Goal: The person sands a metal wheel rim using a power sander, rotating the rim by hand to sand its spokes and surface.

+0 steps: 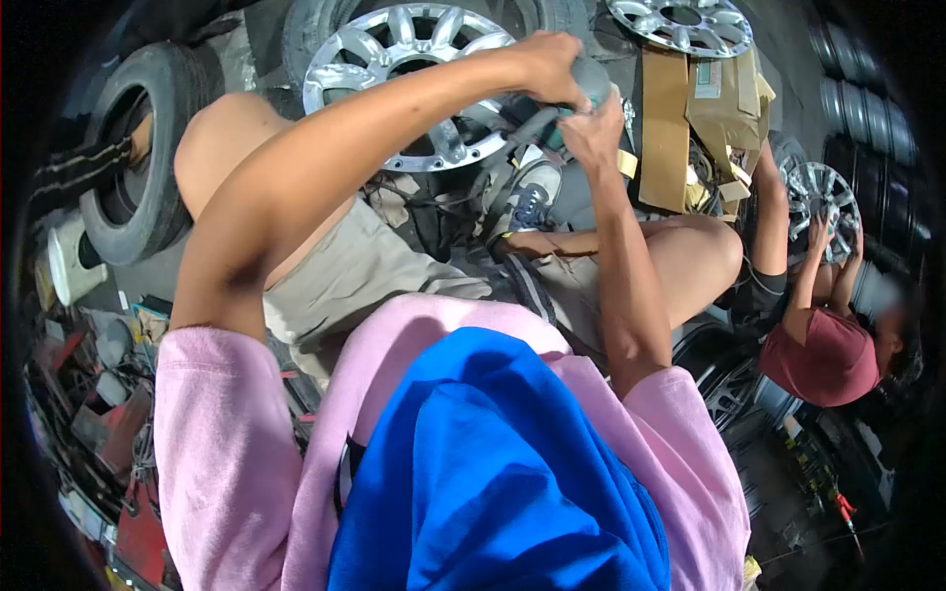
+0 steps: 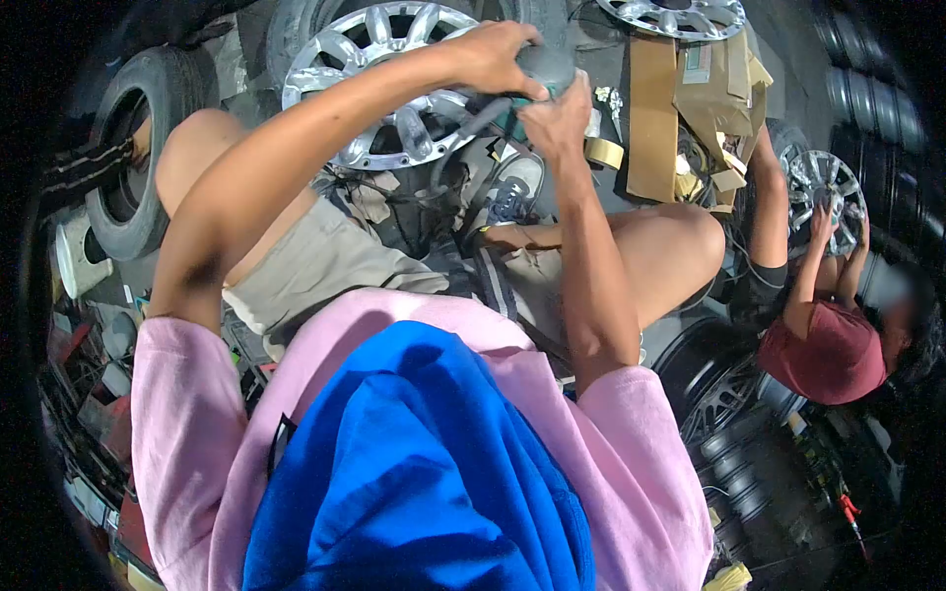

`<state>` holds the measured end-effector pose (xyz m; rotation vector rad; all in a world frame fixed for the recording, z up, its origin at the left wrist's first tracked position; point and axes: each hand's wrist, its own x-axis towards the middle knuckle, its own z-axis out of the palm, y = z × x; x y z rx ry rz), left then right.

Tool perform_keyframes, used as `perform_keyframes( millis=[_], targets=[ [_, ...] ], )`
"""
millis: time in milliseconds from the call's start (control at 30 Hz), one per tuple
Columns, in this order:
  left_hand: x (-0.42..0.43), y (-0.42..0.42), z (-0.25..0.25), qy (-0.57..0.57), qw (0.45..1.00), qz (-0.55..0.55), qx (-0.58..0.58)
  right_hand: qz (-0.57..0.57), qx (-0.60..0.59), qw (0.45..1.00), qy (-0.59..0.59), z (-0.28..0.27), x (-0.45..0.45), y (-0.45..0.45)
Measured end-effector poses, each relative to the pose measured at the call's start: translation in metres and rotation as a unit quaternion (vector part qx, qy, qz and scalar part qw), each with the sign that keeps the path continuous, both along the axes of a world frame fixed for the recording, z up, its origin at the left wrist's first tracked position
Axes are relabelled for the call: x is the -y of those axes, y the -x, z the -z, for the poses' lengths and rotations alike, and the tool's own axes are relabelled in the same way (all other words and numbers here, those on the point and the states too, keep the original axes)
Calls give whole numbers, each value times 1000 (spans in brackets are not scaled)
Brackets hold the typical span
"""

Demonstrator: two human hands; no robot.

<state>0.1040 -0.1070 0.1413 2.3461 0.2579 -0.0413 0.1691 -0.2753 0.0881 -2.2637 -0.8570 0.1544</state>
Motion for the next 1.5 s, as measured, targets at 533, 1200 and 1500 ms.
perform_keyframes(
  millis=[533, 1200, 1500],
  targets=[
    [-94, 36, 66, 96, 986, -120, -63, -135, 83, 986, 54, 31, -97, 6],
    [15, 5, -13, 94, 992, 16, -81, -22, -61, 994, -84, 28, 25, 0],
    [33, 8, -15, 57, 995, 67, -55, -54, 48, 992, -104, 23, 44, 13]
  ],
)
